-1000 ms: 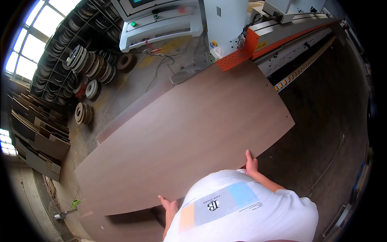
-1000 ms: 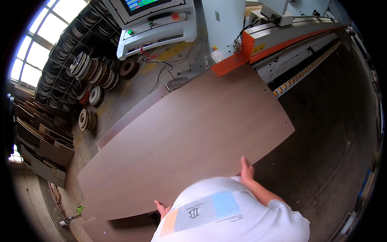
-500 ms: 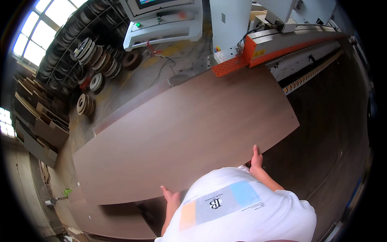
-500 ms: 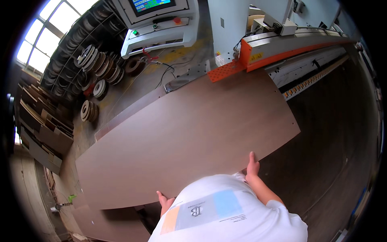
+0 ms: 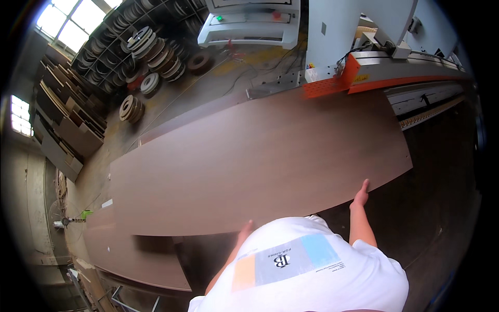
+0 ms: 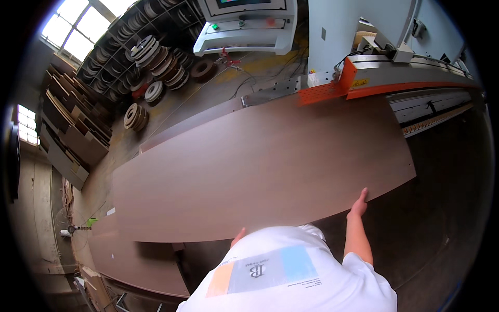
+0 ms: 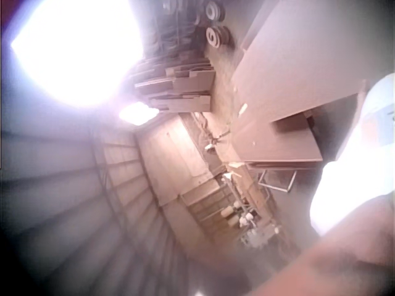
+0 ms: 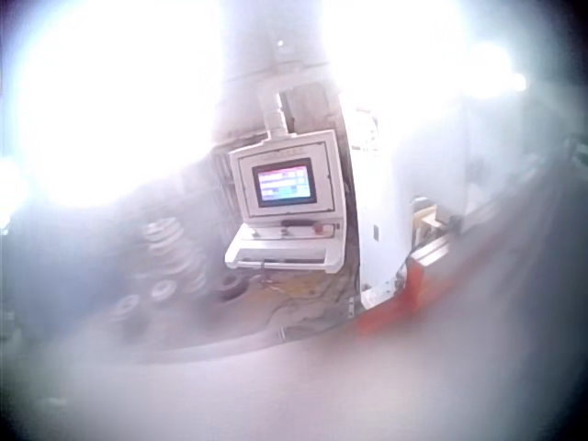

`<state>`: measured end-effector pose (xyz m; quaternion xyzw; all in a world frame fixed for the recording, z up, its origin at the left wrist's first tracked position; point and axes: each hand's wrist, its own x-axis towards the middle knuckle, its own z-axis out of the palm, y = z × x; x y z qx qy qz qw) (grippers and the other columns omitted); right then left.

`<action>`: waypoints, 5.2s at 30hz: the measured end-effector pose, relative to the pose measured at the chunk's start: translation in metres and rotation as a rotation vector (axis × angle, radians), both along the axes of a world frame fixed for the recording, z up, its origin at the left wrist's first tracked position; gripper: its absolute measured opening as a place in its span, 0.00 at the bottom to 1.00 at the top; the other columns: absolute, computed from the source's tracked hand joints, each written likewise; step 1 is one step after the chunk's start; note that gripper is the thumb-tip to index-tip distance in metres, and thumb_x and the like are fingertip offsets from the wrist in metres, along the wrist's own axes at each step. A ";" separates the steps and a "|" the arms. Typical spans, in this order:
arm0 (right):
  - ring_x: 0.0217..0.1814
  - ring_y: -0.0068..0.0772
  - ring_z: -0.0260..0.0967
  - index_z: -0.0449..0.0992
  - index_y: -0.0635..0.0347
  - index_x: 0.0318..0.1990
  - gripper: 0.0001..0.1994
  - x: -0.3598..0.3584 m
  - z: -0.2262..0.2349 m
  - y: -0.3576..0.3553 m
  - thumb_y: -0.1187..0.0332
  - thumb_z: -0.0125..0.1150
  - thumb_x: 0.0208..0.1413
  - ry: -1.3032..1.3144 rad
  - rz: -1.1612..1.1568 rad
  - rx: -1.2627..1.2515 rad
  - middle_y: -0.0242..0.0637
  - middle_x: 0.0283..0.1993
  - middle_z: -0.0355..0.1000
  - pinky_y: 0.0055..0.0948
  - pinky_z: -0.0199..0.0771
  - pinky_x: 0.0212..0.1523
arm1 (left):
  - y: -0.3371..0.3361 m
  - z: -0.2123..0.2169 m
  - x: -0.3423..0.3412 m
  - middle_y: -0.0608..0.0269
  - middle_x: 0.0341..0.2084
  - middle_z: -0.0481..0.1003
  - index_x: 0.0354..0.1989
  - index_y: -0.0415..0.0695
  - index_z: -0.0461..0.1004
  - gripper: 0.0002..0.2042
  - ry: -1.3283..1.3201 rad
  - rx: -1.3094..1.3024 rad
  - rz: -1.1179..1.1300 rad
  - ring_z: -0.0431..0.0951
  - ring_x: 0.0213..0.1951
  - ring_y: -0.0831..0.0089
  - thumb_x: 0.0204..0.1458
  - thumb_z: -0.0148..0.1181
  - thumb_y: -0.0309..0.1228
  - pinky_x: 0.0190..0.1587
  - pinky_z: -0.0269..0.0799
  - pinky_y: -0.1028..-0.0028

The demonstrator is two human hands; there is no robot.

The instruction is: The person repeatedly picks up large rectangular wooden boards from a stack and feeds them into a CNC machine. The person also briefly handles a circular wooden component on a separate machine, adjusting a yellow strap and interacting with the control panel.

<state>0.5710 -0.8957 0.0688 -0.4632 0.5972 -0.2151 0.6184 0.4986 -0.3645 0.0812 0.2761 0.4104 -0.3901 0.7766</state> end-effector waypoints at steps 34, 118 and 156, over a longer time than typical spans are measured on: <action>0.19 0.14 0.57 0.77 0.52 0.45 0.29 -0.073 0.036 0.359 0.33 0.55 0.61 0.198 0.559 0.094 0.25 0.26 0.68 0.14 0.57 0.20 | 0.230 0.023 -0.034 0.67 0.20 0.70 0.29 0.45 0.67 0.16 -0.199 0.385 0.407 0.69 0.22 0.76 0.63 0.62 0.41 0.25 0.69 0.74; 0.20 0.18 0.64 0.80 0.62 0.33 0.23 -0.096 0.031 0.380 0.49 0.57 0.67 0.096 0.869 -0.012 0.32 0.22 0.74 0.22 0.66 0.24 | 0.365 -0.192 -0.106 0.50 0.43 0.83 0.49 0.35 0.80 0.20 -0.629 0.860 -0.494 0.82 0.47 0.63 0.58 0.61 0.41 0.52 0.74 0.68; 0.36 0.30 0.80 0.86 0.55 0.36 0.11 -0.206 -0.051 0.329 0.58 0.69 0.52 0.504 1.034 -0.217 0.33 0.35 0.83 0.31 0.78 0.42 | 0.306 -0.155 -0.056 0.49 0.45 0.81 0.52 0.32 0.77 0.16 -0.461 0.557 -0.602 0.79 0.47 0.62 0.59 0.60 0.28 0.52 0.74 0.66</action>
